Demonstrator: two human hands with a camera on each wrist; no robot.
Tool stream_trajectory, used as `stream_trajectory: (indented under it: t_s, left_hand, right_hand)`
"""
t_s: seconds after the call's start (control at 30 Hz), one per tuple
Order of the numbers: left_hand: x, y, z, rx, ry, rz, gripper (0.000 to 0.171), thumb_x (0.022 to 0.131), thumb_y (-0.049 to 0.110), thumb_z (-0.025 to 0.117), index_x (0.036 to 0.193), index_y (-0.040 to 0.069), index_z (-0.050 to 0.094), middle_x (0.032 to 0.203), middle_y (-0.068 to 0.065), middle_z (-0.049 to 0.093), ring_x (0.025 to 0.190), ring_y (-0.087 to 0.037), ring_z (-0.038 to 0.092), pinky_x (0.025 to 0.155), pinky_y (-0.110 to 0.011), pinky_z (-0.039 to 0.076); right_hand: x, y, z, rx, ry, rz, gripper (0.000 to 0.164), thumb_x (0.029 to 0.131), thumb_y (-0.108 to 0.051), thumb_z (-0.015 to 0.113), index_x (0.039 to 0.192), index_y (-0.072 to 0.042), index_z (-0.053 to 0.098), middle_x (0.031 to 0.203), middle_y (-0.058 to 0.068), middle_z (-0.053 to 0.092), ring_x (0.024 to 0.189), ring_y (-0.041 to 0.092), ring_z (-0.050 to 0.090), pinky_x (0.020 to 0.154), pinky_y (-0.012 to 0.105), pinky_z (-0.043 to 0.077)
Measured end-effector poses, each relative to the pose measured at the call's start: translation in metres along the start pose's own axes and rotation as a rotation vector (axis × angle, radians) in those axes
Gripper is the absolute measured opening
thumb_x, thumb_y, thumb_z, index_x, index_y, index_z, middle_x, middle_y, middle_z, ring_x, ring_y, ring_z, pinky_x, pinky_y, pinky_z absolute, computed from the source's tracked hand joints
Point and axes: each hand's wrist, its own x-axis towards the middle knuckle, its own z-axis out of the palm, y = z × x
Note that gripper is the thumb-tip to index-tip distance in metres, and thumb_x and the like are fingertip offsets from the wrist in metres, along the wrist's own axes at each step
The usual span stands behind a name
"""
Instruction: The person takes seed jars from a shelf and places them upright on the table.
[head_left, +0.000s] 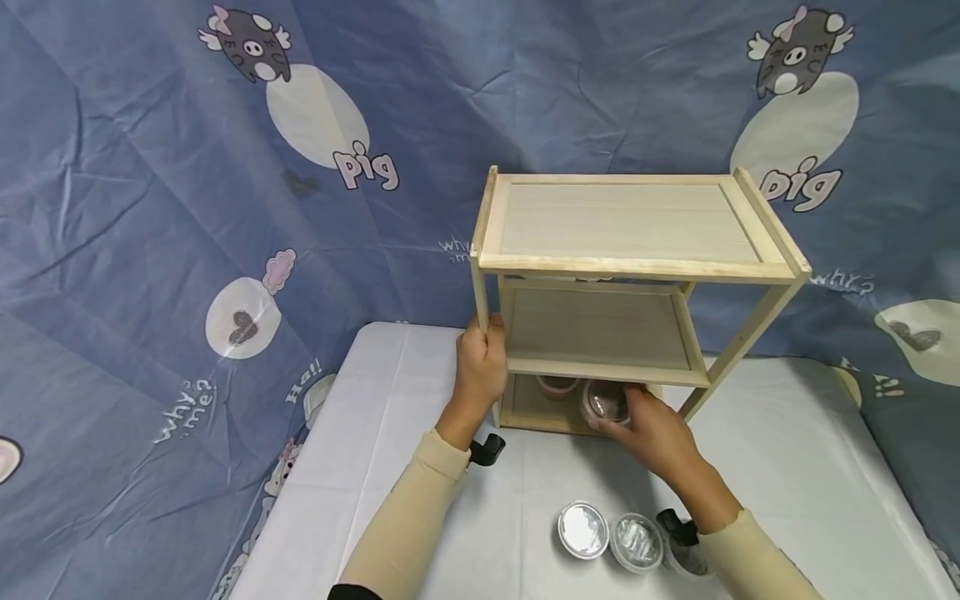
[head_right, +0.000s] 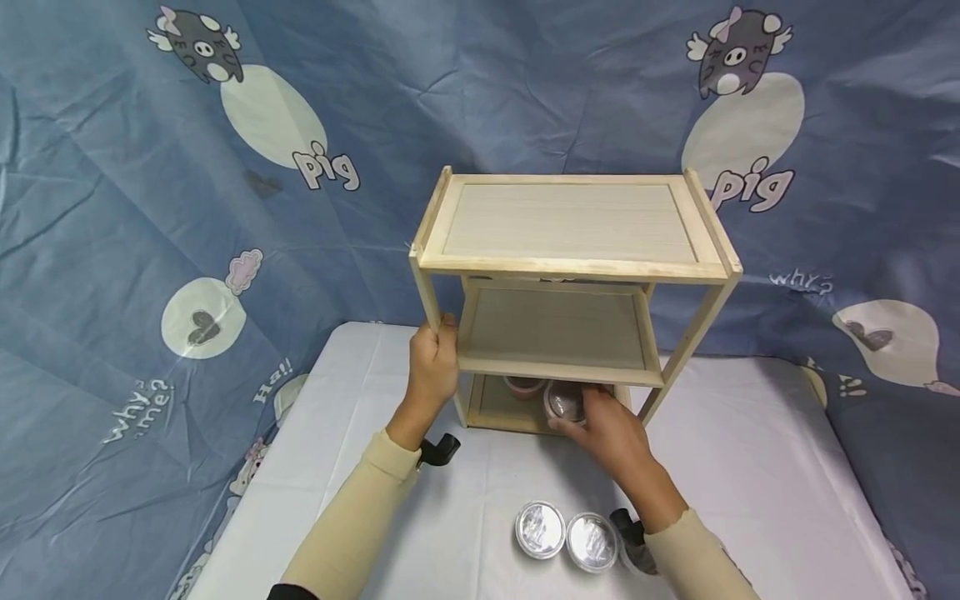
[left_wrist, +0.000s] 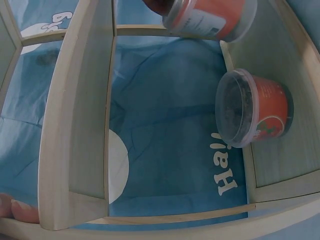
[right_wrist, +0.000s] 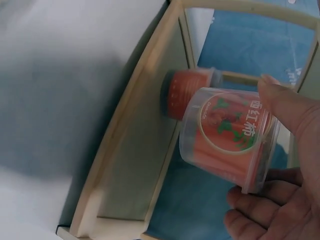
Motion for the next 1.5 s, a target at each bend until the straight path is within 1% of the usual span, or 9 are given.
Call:
stream_trajectory:
  t_s: [0.1, 0.3, 0.47, 0.63, 0.73, 0.9, 1.17, 1.23, 1.5]
  left_hand:
    - [0.001, 0.0, 0.0, -0.015, -0.007, 0.003, 0.029, 0.105, 0.026, 0.038, 0.08, 0.012, 0.042, 0.057, 0.0, 0.034, 0.046, -0.015, 0.03, 0.043, -0.031, 0.028]
    - [0.0, 0.0, 0.0, -0.003, -0.002, 0.005, 0.028, 0.105, 0.025, 0.038, 0.08, 0.012, 0.042, 0.057, 0.001, 0.034, 0.046, -0.014, 0.029, 0.043, -0.031, 0.028]
    - [0.0, 0.0, -0.002, 0.015, 0.019, -0.001, 0.029, 0.104, 0.024, 0.04, 0.078, 0.012, 0.041, 0.056, 0.001, 0.033, 0.045, -0.013, 0.028, 0.041, -0.031, 0.027]
    - [0.001, -0.002, -0.004, 0.016, 0.025, 0.001, 0.026, 0.103, 0.018, 0.042, 0.078, 0.013, 0.04, 0.055, 0.002, 0.031, 0.045, -0.013, 0.027, 0.041, -0.032, 0.026]
    - [0.001, -0.002, -0.003, 0.008, 0.021, -0.009, 0.028, 0.104, 0.019, 0.041, 0.077, 0.013, 0.039, 0.054, 0.002, 0.03, 0.044, -0.013, 0.025, 0.04, -0.031, 0.025]
    - [0.0, -0.001, -0.002, 0.002, 0.016, -0.02, 0.03, 0.104, 0.025, 0.039, 0.077, 0.014, 0.038, 0.053, 0.002, 0.031, 0.043, -0.011, 0.025, 0.038, -0.03, 0.024]
    - [0.0, 0.001, -0.001, 0.008, 0.016, -0.024, 0.032, 0.104, 0.028, 0.038, 0.076, 0.013, 0.039, 0.055, 0.002, 0.031, 0.046, -0.012, 0.026, 0.041, -0.031, 0.026]
    - [0.0, 0.001, -0.001, 0.006, 0.015, -0.027, 0.033, 0.104, 0.027, 0.038, 0.075, 0.013, 0.039, 0.055, 0.002, 0.031, 0.047, -0.012, 0.027, 0.042, -0.031, 0.026]
    - [-0.001, 0.002, -0.001, -0.001, 0.005, -0.022, 0.032, 0.104, 0.026, 0.038, 0.076, 0.013, 0.039, 0.055, 0.002, 0.032, 0.044, -0.013, 0.027, 0.04, -0.03, 0.026]
  right_hand:
    - [-0.006, -0.004, 0.002, 0.007, 0.007, -0.021, 0.089, 0.079, -0.053, 0.074, 0.146, -0.008, 0.036, 0.123, 0.021, 0.06, 0.097, 0.037, 0.064, 0.071, 0.053, 0.05]
    - [-0.02, -0.013, 0.004, 0.026, 0.015, -0.051, 0.083, 0.078, -0.052, 0.075, 0.138, -0.005, 0.042, 0.122, 0.017, 0.061, 0.1, 0.035, 0.063, 0.075, 0.052, 0.05]
    - [-0.031, -0.028, 0.002, 0.049, 0.005, -0.075, 0.084, 0.079, -0.052, 0.075, 0.14, -0.006, 0.041, 0.129, 0.014, 0.057, 0.108, 0.032, 0.061, 0.08, 0.051, 0.049]
    - [-0.038, -0.045, 0.004, 0.057, -0.009, -0.118, 0.085, 0.078, -0.054, 0.074, 0.14, -0.006, 0.042, 0.132, 0.013, 0.055, 0.112, 0.03, 0.059, 0.082, 0.048, 0.05]
    - [-0.042, -0.055, 0.01, 0.049, -0.025, -0.143, 0.087, 0.077, -0.057, 0.074, 0.14, -0.006, 0.042, 0.133, 0.012, 0.055, 0.112, 0.028, 0.059, 0.081, 0.046, 0.051]
    - [-0.048, -0.066, 0.016, 0.044, -0.051, -0.172, 0.087, 0.076, -0.057, 0.074, 0.141, -0.008, 0.043, 0.135, 0.009, 0.054, 0.115, 0.025, 0.058, 0.085, 0.043, 0.05]
    - [-0.059, -0.082, 0.023, 0.045, -0.083, -0.245, 0.086, 0.075, -0.057, 0.075, 0.142, -0.013, 0.043, 0.134, 0.003, 0.055, 0.119, 0.018, 0.055, 0.088, 0.038, 0.05]
    - [-0.061, -0.085, 0.023, 0.048, -0.093, -0.258, 0.086, 0.076, -0.057, 0.075, 0.143, -0.012, 0.043, 0.135, 0.004, 0.055, 0.122, 0.017, 0.053, 0.092, 0.037, 0.048]
    - [-0.067, -0.092, 0.035, 0.061, -0.086, -0.341, 0.082, 0.074, -0.055, 0.077, 0.136, -0.01, 0.048, 0.131, 0.002, 0.056, 0.121, 0.015, 0.052, 0.095, 0.036, 0.046]
